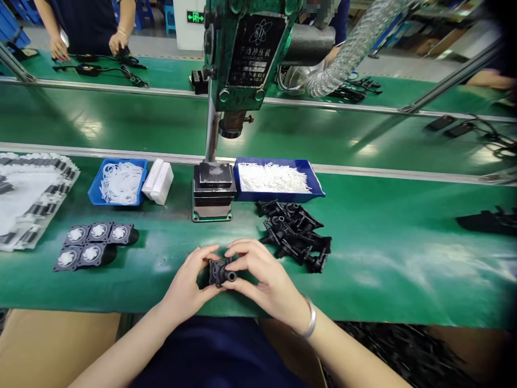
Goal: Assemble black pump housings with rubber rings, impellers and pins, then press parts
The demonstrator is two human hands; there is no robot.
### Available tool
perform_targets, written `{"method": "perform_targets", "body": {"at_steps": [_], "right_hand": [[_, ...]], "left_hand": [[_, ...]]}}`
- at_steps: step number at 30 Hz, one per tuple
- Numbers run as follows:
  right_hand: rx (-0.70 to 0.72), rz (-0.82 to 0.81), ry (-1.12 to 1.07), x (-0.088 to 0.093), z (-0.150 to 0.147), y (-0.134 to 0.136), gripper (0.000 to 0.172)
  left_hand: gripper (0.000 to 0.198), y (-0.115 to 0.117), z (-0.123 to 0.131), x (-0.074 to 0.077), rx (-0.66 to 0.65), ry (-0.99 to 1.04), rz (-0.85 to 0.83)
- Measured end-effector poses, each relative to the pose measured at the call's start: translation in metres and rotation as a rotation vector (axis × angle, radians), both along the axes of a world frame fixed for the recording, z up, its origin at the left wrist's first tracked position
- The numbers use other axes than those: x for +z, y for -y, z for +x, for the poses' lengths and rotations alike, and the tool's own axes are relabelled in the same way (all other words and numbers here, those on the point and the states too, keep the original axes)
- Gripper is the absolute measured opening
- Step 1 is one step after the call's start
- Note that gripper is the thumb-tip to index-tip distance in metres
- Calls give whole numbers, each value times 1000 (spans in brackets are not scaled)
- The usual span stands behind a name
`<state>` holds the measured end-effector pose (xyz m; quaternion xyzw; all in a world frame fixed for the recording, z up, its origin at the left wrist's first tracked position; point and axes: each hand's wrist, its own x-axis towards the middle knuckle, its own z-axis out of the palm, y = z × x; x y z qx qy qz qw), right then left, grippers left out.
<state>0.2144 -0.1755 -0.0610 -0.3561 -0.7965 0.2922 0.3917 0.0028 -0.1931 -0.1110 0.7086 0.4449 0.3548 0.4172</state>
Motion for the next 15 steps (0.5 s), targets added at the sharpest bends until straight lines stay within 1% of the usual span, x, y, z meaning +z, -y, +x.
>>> {"method": "perform_targets", "body": {"at_steps": [2,4,9,12,15], "right_hand": [[36,38,10,-1,-7,1,17],[40,56,37,-6,-12,0,18],[39,80,61,-10,-13,-2,14],[50,24,51,-10,-13,-1,11],[49,-25,57,-12,-15,0,13]], "left_hand": [[61,0,0,0,-8,-5,17],[61,-1,1,-1,-5,-15,28],[59,-1,0,2,3,-51,45],[60,-2,-2,5,-26,-64,38],[61,-3,-5,5,-63,-78,61]]}}
